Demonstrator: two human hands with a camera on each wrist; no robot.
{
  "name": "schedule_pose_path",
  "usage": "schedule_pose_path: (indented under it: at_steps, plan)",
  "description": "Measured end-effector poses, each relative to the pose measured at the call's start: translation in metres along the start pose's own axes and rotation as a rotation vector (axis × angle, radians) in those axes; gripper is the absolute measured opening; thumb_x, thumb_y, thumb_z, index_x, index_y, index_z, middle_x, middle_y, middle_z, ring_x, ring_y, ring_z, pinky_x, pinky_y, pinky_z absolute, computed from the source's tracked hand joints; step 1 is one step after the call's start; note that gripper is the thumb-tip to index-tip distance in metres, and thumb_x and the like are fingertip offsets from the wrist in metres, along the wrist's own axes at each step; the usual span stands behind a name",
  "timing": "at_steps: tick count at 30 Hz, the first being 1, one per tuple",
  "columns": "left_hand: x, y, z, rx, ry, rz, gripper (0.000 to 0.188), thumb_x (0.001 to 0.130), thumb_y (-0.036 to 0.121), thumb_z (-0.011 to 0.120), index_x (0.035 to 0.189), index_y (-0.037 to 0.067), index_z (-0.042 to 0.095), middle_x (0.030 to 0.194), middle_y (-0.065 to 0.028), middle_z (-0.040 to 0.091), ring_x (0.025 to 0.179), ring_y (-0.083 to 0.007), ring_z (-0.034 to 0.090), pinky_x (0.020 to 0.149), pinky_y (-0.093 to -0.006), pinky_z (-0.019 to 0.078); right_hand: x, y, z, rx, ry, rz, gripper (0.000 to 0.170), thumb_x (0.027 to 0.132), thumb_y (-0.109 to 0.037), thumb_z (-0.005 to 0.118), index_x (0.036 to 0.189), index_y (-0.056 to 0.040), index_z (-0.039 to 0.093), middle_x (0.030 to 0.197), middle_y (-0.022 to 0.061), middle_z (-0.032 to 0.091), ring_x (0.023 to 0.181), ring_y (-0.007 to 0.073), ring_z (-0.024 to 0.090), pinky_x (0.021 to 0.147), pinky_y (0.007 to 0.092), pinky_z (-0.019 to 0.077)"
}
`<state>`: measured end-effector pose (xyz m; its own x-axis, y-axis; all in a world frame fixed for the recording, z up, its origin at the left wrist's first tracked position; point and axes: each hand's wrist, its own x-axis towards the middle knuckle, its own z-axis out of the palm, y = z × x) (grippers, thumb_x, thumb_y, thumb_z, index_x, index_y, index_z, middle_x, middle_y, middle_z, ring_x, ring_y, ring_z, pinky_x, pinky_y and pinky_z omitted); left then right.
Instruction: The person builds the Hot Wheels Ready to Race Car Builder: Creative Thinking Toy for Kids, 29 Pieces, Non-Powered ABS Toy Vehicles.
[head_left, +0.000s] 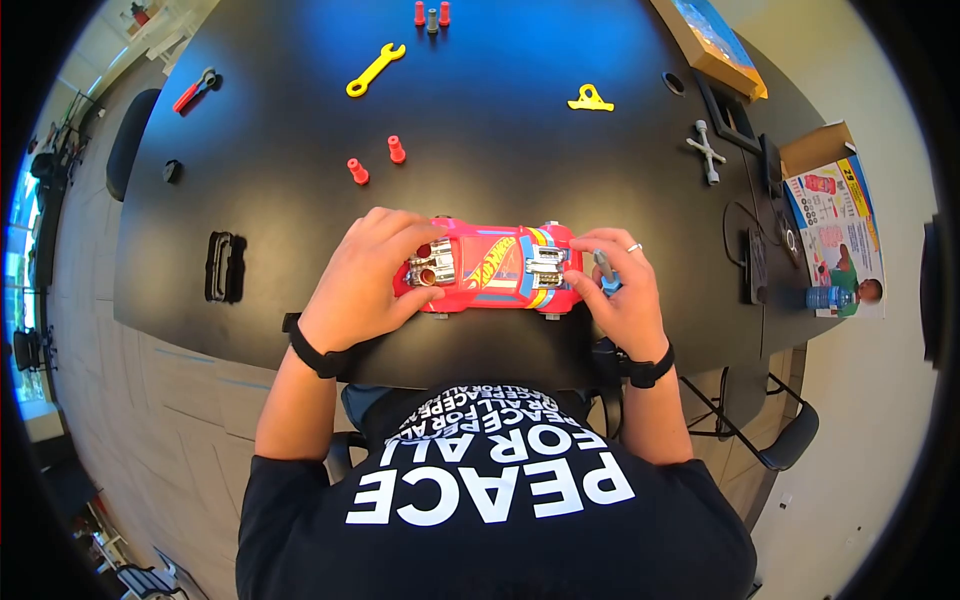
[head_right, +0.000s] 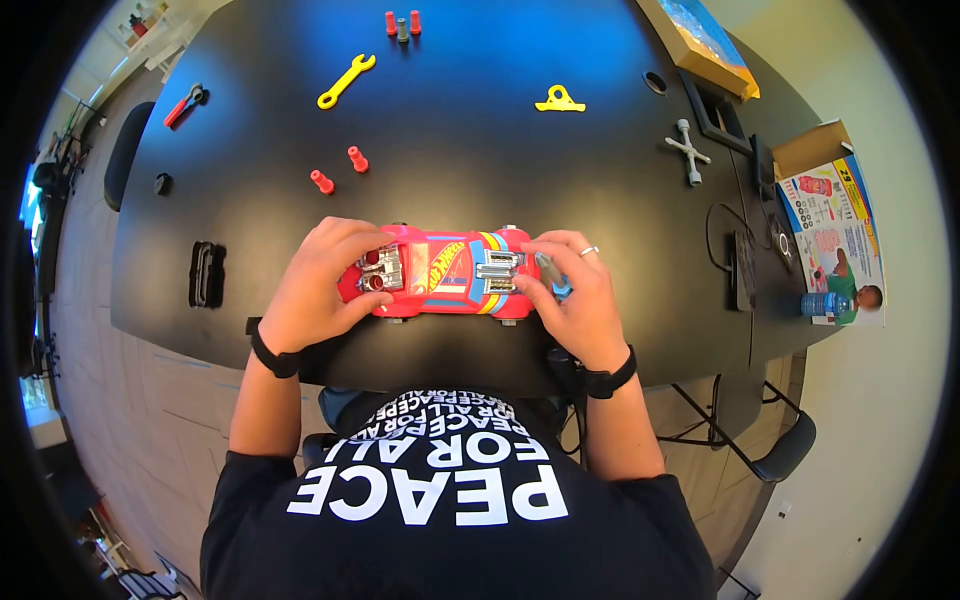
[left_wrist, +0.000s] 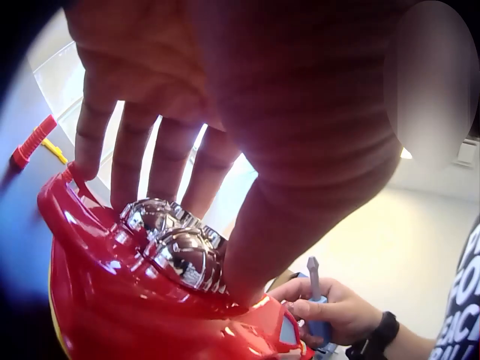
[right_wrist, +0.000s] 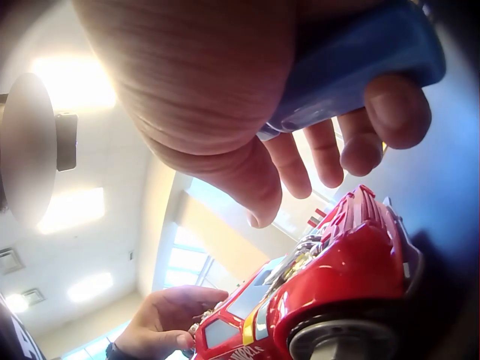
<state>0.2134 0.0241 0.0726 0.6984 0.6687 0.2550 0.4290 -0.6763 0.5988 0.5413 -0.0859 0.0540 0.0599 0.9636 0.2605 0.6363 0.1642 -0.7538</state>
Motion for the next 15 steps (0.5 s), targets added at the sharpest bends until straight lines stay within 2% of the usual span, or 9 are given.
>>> schedule_pose_path:
  at_steps: [5, 12, 15]
  plan:
    - [-0.0029, -0.0019, -0.0025, -0.137, 0.064, -0.006, 0.064, 0.074, 0.011, 0.094, 0.134, 0.005, 0.071, 0.132, -0.0149, 0.071, 0.121, -0.0368, 0.065, 0.105, -0.0462, 0.0531, -0.0055, 0.0063, -0.0046, -0.001, 0.026, 0.058, 0.031, 0.091, -0.010, 0.087, 0.119, -0.0040, 0.076, 0.119, 0.0125, 0.072, 0.107, 0.0321, 0.070, 0.091, 0.0407, 0.0561]
    - [-0.0089, -0.0064, 0.0018, -0.073, 0.066, -0.024, 0.062, 0.075, 0.009, 0.094, 0.133, 0.006, 0.073, 0.128, -0.0129, 0.075, 0.118, -0.0350, 0.067, 0.105, -0.0454, 0.0522, -0.0037, 0.0094, -0.0020, -0.004, 0.022, 0.060, 0.030, 0.091, -0.010, 0.087, 0.118, -0.0029, 0.076, 0.118, 0.0128, 0.073, 0.104, 0.0324, 0.071, 0.090, 0.0408, 0.0564]
    - [-0.0077, -0.0074, 0.0053, -0.123, 0.063, 0.021, 0.061, 0.076, 0.009, 0.094, 0.133, 0.007, 0.074, 0.128, -0.0121, 0.075, 0.117, -0.0347, 0.068, 0.105, -0.0448, 0.0517, -0.0024, 0.0078, -0.0004, -0.002, 0.014, 0.055, 0.030, 0.091, -0.010, 0.087, 0.118, -0.0027, 0.076, 0.118, 0.0133, 0.073, 0.103, 0.0329, 0.071, 0.089, 0.0407, 0.0565]
